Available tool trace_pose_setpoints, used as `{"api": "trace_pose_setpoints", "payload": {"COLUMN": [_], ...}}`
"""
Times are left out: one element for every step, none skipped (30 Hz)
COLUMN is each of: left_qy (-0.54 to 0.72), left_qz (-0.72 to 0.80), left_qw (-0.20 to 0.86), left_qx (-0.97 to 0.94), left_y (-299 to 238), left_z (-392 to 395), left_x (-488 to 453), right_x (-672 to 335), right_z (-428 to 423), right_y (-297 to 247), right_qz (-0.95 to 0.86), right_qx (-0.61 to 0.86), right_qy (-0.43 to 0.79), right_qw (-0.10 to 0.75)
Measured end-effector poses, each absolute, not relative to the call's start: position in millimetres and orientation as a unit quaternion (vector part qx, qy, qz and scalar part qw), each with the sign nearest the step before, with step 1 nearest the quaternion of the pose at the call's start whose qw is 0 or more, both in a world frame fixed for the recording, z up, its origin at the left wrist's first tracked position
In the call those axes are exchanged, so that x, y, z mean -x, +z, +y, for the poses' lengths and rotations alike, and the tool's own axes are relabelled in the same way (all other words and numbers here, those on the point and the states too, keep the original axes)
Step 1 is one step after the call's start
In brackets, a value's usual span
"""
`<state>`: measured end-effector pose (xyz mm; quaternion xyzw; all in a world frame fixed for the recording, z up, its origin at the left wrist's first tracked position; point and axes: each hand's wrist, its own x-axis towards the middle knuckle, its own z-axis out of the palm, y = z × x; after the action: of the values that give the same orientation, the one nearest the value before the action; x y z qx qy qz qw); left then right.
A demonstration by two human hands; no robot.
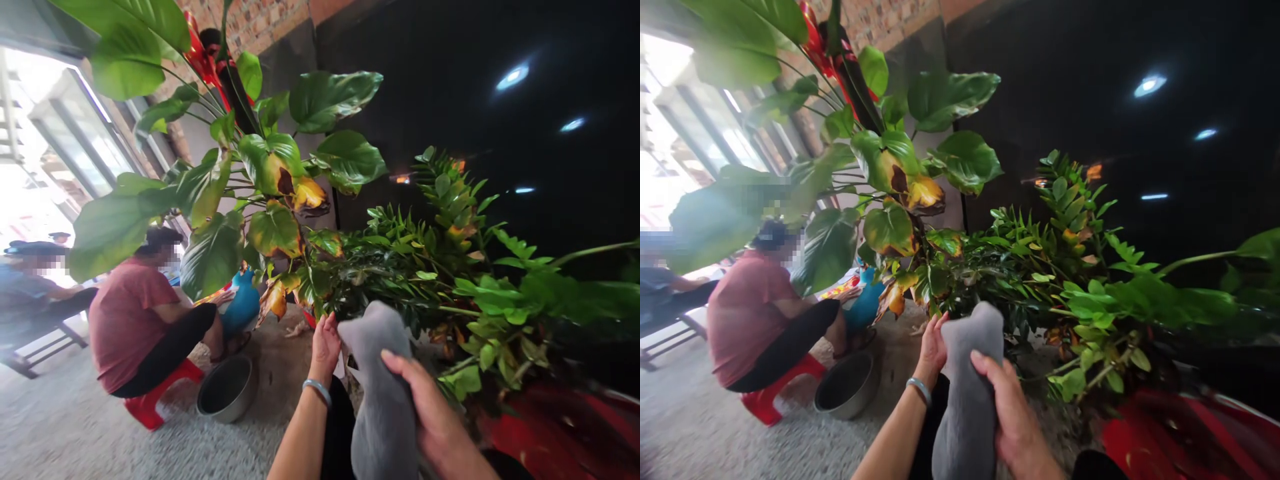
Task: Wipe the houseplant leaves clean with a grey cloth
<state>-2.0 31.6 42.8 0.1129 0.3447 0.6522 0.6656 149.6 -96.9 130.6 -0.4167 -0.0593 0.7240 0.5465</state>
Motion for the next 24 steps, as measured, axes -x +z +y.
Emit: {"api": "trace_pose_setpoints", "payload": {"left_qy": [0.649,0.645,0.642,0.64,0.64,0.642,0.642,0.642,0.641,0.642,0.643,0.644,0.646,0.646,0.644,0.641,0.639,0.636,0.634,0.633,0.632,0.63,0.629,0.629], "left_qz": [0.35,0.356,0.361,0.364,0.366,0.367,0.369,0.372,0.373,0.373,0.372,0.371,0.37,0.37,0.372,0.373,0.374,0.375,0.377,0.379,0.381,0.383,0.385,0.387], "left_qw": [0.667,0.668,0.668,0.668,0.667,0.665,0.663,0.662,0.662,0.662,0.662,0.662,0.661,0.661,0.662,0.663,0.665,0.666,0.667,0.667,0.667,0.667,0.668,0.667], "left_qx": [-0.108,-0.105,-0.107,-0.108,-0.108,-0.108,-0.108,-0.108,-0.107,-0.106,-0.104,-0.1,-0.096,-0.095,-0.096,-0.098,-0.101,-0.102,-0.103,-0.101,-0.1,-0.101,-0.102,-0.105], "left_y": [42.5,42.3,42.3,42.4,42.7,43.1,43.7,44.4,45.1,45.9,46.7,47.4,48.1,48.5,48.8,49.0,49.1,49.0,48.8,48.3,47.7,46.7,45.4,43.7], "left_z": [31.1,30.5,29.8,29.2,28.7,28.2,27.7,27.3,27.0,26.7,26.5,26.3,26.2,26.0,25.8,25.5,25.3,25.0,24.9,24.9,25.1,25.6,26.3,27.3], "left_x": [0.4,-1.2,-2.6,-3.7,-4.3,-4.5,-4.3,-3.9,-3.3,-2.7,-2.3,-2.1,-2.2,-2.5,-2.9,-3.4,-3.9,-4.2,-4.3,-4.1,-3.6,-2.8,-1.8,-0.6], "right_x": [-154.1,-158.6,-162.6,-165.7,-167.5,-167.6,-166.0,-163.1,-159.3,-155.1,-151.3,-148.6,-147.4,-148.0,-150.4,-154.3,-159.3,-164.5,-169.3,-172.9,-174.8,-174.8,-172.8,-169.3], "right_z": [-89.2,-79.0,-67.7,-57.3,-49.4,-45.3,-45.9,-51.1,-60.3,-71.9,-84.3,-95.6,-104.1,-108.6,-108.5,-104.0,-96.0,-85.9,-75.4,-66.2,-59.8,-57.1,-58.5,-63.7], "right_y": [143.2,154.7,163.6,168.7,169.4,165.8,158.4,148.5,137.6,127.5,119.6,115.1,114.6,117.9,124.4,132.8,141.8,149.8,155.5,158.1,157.1,152.7,145.5,136.8], "right_qz": [-0.056,-0.047,-0.035,-0.02,-0.003,0.015,0.034,0.053,0.07,0.083,0.093,0.098,0.096,0.089,0.078,0.064,0.052,0.044,0.043,0.047,0.058,0.07,0.078,0.08], "right_qx": [0.398,0.375,0.351,0.33,0.318,0.316,0.325,0.341,0.359,0.379,0.392,0.401,0.404,0.401,0.391,0.375,0.354,0.333,0.317,0.309,0.312,0.325,0.344,0.363], "right_qy": [0.714,0.706,0.703,0.705,0.71,0.719,0.73,0.741,0.75,0.758,0.761,0.764,0.766,0.766,0.763,0.756,0.743,0.728,0.716,0.708,0.707,0.711,0.721,0.734], "right_qw": [0.574,0.599,0.618,0.628,0.628,0.619,0.6,0.576,0.55,0.524,0.508,0.496,0.491,0.495,0.509,0.534,0.565,0.597,0.621,0.633,0.633,0.62,0.597,0.569]}}
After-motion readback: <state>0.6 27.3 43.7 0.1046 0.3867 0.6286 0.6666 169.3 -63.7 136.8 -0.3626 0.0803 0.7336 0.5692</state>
